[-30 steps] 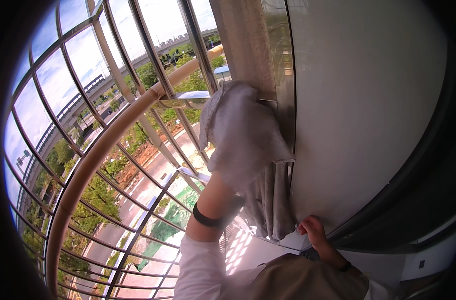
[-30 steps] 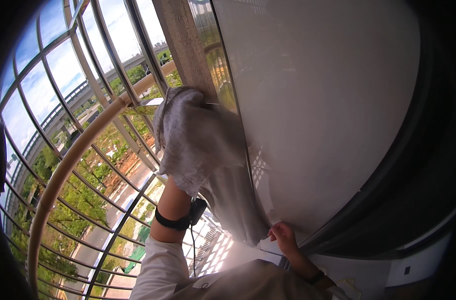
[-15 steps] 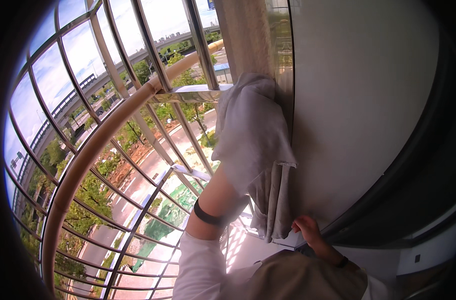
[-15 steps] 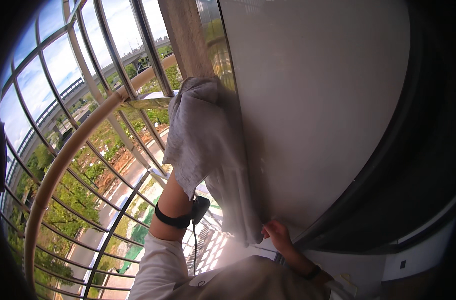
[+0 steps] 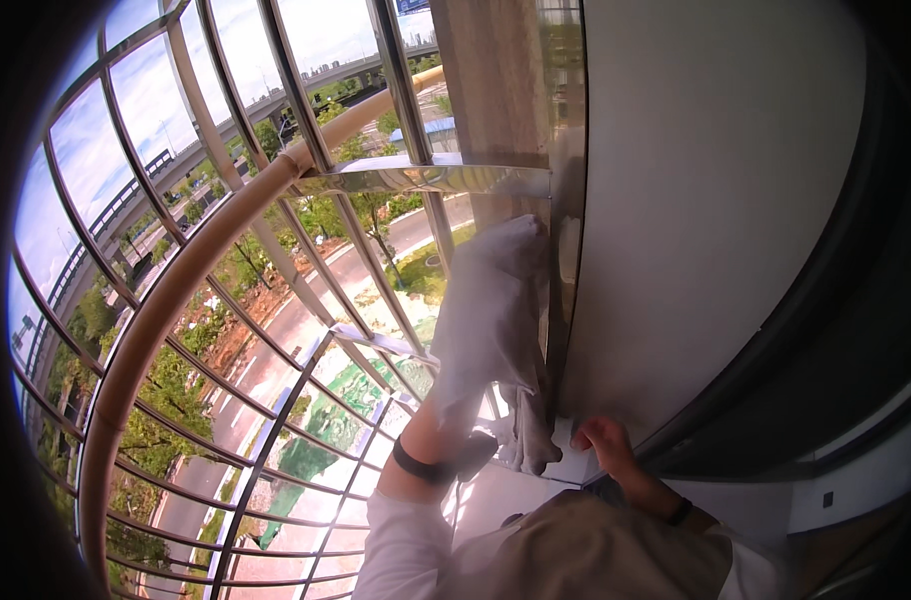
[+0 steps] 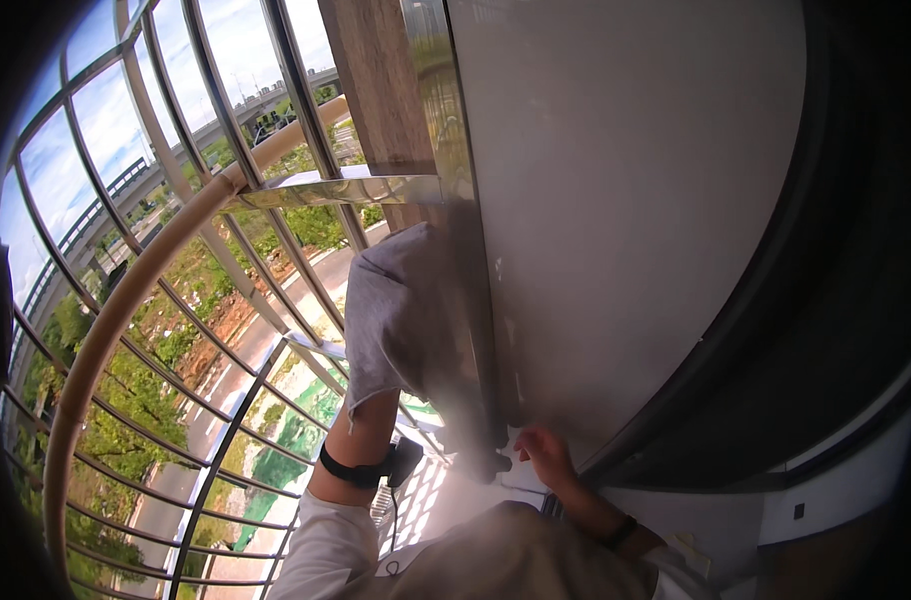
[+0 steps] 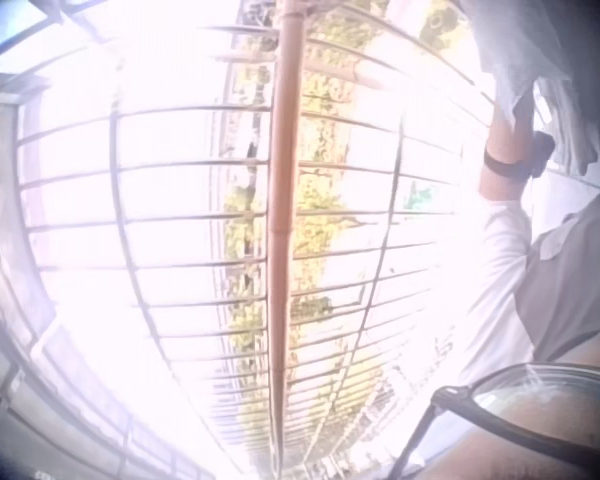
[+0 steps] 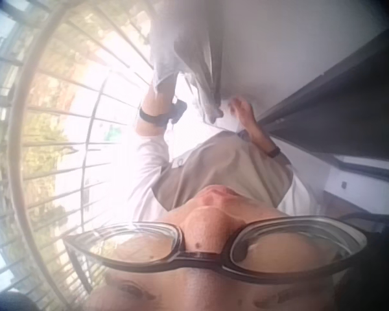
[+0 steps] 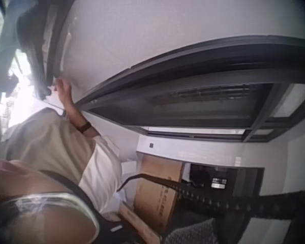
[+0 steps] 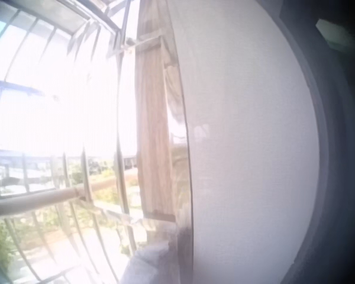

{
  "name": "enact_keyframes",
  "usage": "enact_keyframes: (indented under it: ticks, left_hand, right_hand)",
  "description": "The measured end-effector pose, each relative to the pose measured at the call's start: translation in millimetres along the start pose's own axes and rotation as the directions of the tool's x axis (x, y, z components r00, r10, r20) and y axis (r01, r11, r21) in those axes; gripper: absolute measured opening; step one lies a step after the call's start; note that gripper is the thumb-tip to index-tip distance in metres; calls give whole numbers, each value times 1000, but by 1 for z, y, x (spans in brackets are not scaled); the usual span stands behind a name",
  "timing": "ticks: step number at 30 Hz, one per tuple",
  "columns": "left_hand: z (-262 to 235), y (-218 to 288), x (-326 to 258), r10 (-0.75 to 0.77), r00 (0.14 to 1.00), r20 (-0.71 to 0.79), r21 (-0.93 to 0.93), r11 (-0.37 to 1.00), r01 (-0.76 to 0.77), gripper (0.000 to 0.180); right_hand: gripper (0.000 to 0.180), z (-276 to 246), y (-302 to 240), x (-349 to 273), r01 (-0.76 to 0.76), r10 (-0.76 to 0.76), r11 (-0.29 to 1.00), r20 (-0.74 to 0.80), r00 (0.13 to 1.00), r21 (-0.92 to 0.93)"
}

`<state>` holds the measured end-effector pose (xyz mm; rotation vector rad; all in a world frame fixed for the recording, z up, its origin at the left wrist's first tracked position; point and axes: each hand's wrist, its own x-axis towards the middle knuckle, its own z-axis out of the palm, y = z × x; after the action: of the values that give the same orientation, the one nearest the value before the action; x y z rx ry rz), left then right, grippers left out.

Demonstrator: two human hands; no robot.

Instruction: The person wipes the metal balcony railings and the adjacent window frame with a cloth.

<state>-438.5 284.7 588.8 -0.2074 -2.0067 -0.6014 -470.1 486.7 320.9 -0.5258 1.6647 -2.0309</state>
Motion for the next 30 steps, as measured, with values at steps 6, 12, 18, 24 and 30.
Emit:
enact_keyframes:
  ticks: [6, 12, 18, 24, 30]
  left_hand:
    - [-10, -30, -34, -75, 994, 75, 70, 995, 70, 20]
    - [-5, -66, -90, -160, 972, 172, 180, 975, 129, 23]
    - [-35, -94, -157, -504, 845, 181, 214, 858, 466, 24]
    - [-61, -79, -175, -608, 528, 593, -440, 304, 845, 38]
    - [-69, -90, -208, -454, 614, 646, -544, 291, 787, 63]
  right_hand:
    - [32, 22, -63, 21, 180, -171, 983, 205, 964, -27]
    - [35, 74, -104, 44, 280, -362, 920, 322, 875, 273]
    - [28, 104, -124, 49, 102, -198, 957, 354, 914, 270]
    - [17, 122, -113, 44, -116, -11, 862, 248, 969, 494]
    - [15, 130, -92, 52, -105, 11, 902, 223, 975, 418]
